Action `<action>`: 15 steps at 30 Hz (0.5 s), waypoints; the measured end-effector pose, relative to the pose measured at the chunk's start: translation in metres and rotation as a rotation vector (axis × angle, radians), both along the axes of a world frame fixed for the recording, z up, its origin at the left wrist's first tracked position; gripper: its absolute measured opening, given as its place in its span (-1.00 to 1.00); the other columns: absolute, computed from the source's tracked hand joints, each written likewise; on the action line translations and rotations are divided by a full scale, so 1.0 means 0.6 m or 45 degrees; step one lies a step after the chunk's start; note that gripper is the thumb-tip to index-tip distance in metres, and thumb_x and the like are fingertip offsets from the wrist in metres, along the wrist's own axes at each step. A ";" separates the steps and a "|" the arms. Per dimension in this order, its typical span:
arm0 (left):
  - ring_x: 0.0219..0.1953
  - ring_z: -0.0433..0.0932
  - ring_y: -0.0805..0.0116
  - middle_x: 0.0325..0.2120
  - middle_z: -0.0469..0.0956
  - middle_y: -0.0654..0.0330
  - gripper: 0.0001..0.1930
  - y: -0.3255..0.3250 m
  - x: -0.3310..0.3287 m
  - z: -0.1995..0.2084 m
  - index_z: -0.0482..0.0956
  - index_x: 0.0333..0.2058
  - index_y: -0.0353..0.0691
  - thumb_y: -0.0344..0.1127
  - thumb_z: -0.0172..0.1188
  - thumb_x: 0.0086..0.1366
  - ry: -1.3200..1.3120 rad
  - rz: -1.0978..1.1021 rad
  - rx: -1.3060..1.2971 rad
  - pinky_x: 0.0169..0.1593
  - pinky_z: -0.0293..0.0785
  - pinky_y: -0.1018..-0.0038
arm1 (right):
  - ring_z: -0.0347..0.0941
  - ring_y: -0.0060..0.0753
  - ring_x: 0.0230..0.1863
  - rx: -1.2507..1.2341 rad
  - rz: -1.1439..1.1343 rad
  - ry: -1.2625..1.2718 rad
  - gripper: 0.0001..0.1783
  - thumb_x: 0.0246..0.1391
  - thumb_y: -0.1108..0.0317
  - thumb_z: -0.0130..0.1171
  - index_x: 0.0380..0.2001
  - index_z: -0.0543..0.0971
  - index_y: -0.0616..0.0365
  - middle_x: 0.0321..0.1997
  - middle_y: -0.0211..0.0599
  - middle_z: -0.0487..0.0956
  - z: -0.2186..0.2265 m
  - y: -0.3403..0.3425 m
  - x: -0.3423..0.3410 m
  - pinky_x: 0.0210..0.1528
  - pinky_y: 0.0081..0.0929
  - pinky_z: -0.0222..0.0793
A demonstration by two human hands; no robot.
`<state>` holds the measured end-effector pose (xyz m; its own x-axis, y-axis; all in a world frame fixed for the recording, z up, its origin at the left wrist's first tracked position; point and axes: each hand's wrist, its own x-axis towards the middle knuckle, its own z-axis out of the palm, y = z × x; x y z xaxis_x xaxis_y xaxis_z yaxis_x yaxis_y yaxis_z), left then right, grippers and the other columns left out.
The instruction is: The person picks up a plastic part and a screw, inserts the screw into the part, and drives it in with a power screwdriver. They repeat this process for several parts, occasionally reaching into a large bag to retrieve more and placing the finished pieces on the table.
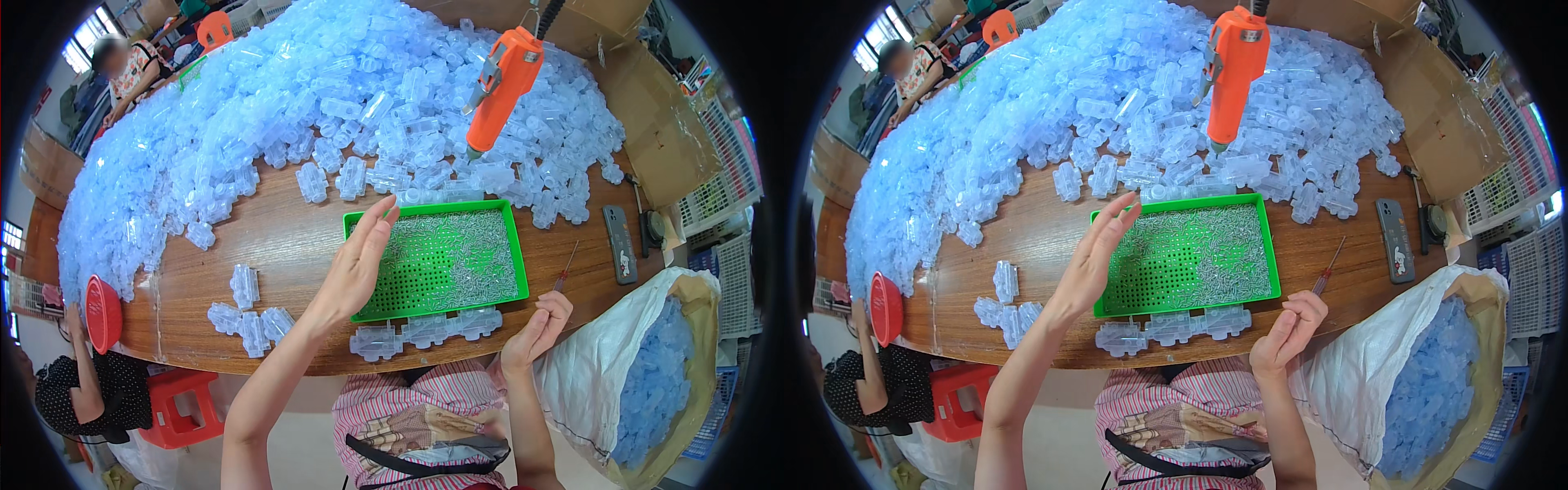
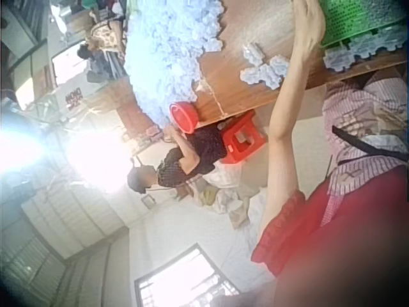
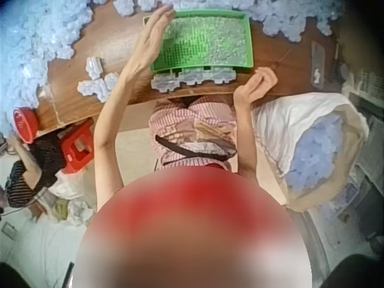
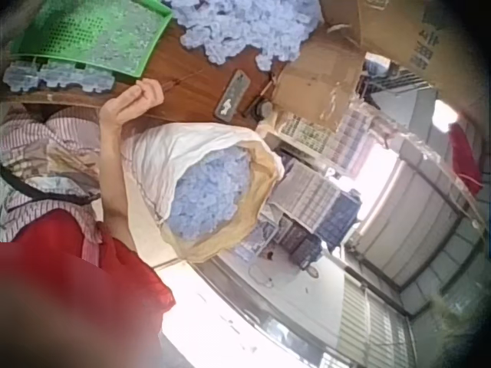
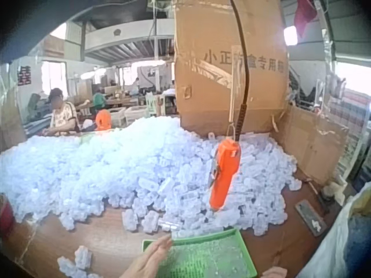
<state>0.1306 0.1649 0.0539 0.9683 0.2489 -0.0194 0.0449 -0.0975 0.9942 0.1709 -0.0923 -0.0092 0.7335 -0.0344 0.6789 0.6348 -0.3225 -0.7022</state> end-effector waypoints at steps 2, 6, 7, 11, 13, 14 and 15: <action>0.32 0.05 0.26 0.22 0.19 0.02 -0.56 0.005 0.003 0.001 0.14 0.24 -0.21 -0.31 -0.25 0.42 -0.005 -0.056 0.033 0.31 -0.07 0.40 | 0.23 -0.31 -0.15 0.014 0.017 0.007 -0.83 0.21 0.36 -0.19 -0.30 0.32 0.25 -0.19 -0.15 0.30 0.001 0.001 0.000 0.00 -0.41 0.13; 0.34 -0.02 0.30 0.29 0.05 0.07 -0.46 0.022 0.013 0.014 0.16 0.24 -0.19 -0.62 -0.23 0.27 -0.034 -0.282 0.088 0.31 -0.10 0.43 | 0.22 -0.32 -0.13 0.019 0.030 0.028 -0.82 0.21 0.36 -0.20 -0.30 0.32 0.26 -0.18 -0.16 0.31 0.000 -0.001 0.001 0.02 -0.41 0.11; 0.35 -0.04 0.31 0.30 0.01 0.09 -0.42 0.027 0.014 0.021 0.16 0.23 -0.19 -0.68 -0.24 0.22 0.044 -0.343 0.175 0.32 -0.12 0.43 | 0.22 -0.32 -0.13 0.023 0.027 0.029 -0.82 0.21 0.36 -0.20 -0.30 0.32 0.26 -0.18 -0.16 0.31 -0.001 -0.002 0.001 0.02 -0.41 0.11; 0.32 0.05 0.31 0.28 0.07 0.11 -0.50 0.037 0.018 0.013 0.18 0.22 -0.20 -0.61 -0.20 0.31 -0.073 -0.375 0.185 0.31 -0.03 0.45 | 0.22 -0.33 -0.13 0.041 0.049 0.058 -0.82 0.21 0.37 -0.20 -0.31 0.33 0.26 -0.18 -0.16 0.30 -0.002 -0.002 0.000 0.01 -0.43 0.11; 0.21 0.26 0.30 0.19 0.24 0.10 -0.61 0.032 0.016 0.018 0.24 0.18 -0.26 -0.47 -0.14 0.38 -0.069 -0.249 0.090 0.25 0.17 0.44 | 0.22 -0.33 -0.13 0.039 0.061 0.065 -0.83 0.21 0.37 -0.20 -0.31 0.33 0.26 -0.17 -0.17 0.30 -0.001 -0.001 -0.001 0.01 -0.43 0.11; 0.21 0.26 0.30 0.19 0.24 0.10 -0.61 0.030 0.012 0.020 0.24 0.18 -0.26 -0.47 -0.14 0.38 -0.066 -0.243 0.088 0.25 0.17 0.44 | 0.22 -0.33 -0.14 0.036 0.067 0.065 -0.83 0.21 0.37 -0.20 -0.31 0.33 0.26 -0.18 -0.17 0.30 0.000 -0.001 -0.001 0.01 -0.43 0.11; 0.13 0.35 0.29 0.11 0.33 0.08 -0.65 0.027 0.006 0.023 0.30 0.12 -0.31 -0.41 -0.13 0.39 -0.047 -0.175 0.104 0.20 0.25 0.43 | 0.22 -0.33 -0.14 0.032 0.075 0.065 -0.83 0.20 0.38 -0.20 -0.31 0.33 0.26 -0.18 -0.17 0.30 0.001 0.000 -0.002 0.01 -0.43 0.12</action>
<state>0.1340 0.1813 0.0676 0.9931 0.1132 0.0315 -0.0106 -0.1807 0.9835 0.1694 -0.0926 -0.0088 0.7683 -0.0070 0.6400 0.6153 -0.2676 -0.7415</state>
